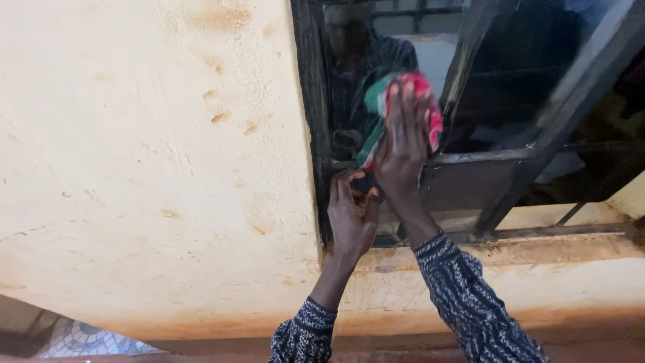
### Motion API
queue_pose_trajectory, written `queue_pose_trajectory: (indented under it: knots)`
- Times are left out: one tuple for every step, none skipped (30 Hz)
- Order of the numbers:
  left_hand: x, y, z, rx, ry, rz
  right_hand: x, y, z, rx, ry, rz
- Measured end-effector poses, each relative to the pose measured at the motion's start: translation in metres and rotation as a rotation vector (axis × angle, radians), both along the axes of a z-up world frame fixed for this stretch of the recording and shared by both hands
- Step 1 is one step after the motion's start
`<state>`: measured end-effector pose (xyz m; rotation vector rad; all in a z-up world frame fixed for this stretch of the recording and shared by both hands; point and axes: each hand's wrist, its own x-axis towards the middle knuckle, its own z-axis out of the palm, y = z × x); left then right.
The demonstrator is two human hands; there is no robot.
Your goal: The person washes a rag in a bucket of water and then wipes the glass panes and metal frame of a window.
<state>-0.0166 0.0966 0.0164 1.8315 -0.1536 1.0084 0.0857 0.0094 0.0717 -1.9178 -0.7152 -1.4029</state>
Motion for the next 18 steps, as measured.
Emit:
queue_pose_trajectory:
  knots:
    - [-0.001,0.0,-0.002,0.005,0.008,0.016,-0.007,0.0,-0.009,-0.049,0.007,0.003]
    - [-0.002,0.0,-0.004,0.01,0.016,0.032,-0.009,-0.006,-0.012,-0.054,0.003,0.002]
    - [-0.005,0.0,-0.005,0.001,0.015,0.038,-0.01,-0.014,-0.013,-0.092,0.006,-0.011]
    - [-0.007,0.001,-0.004,-0.002,0.003,0.021,-0.012,-0.023,-0.013,-0.13,0.009,-0.025]
    - [-0.01,0.001,-0.004,0.003,-0.005,0.0,-0.01,-0.032,-0.008,-0.131,0.013,-0.021]
    - [-0.014,0.0,-0.003,0.003,0.0,0.004,-0.002,-0.042,0.002,-0.131,-0.108,-0.067]
    - [-0.016,-0.002,-0.001,-0.004,0.006,0.0,0.006,-0.05,0.014,-0.126,-0.234,-0.119]
    - [-0.018,-0.004,0.001,-0.012,0.011,-0.003,0.012,-0.056,0.024,-0.122,-0.234,-0.122]
    - [-0.02,-0.006,0.003,-0.013,-0.001,0.0,0.022,-0.063,0.036,-0.09,-0.27,-0.165]
    - [-0.024,-0.008,0.003,-0.037,0.033,0.006,0.031,-0.067,0.045,-0.058,-0.305,-0.208]
    - [-0.027,-0.01,0.003,-0.066,0.068,0.015,0.039,-0.062,0.047,-0.061,-0.318,-0.201]
    - [-0.027,-0.011,0.004,-0.072,0.055,0.021,0.046,-0.051,0.044,-0.069,-0.374,-0.197]
    - [-0.03,-0.014,0.001,-0.097,0.085,0.022,0.047,-0.048,0.037,-0.081,-0.416,-0.193]
    - [-0.033,-0.016,-0.002,-0.122,0.116,0.023,0.043,-0.045,0.024,-0.088,-0.414,-0.187]
    - [-0.038,-0.017,-0.006,-0.124,0.133,0.025,0.027,-0.038,-0.001,-0.137,-0.305,-0.125]
    - [-0.041,-0.018,-0.009,-0.103,0.099,0.014,0.013,-0.034,-0.017,-0.184,-0.196,-0.063]
    - [-0.038,-0.018,-0.007,-0.082,0.045,0.004,0.01,-0.034,-0.016,-0.185,-0.199,-0.061]
    - [-0.039,-0.017,-0.006,-0.083,0.041,0.006,0.007,-0.034,-0.013,-0.178,-0.245,-0.041]
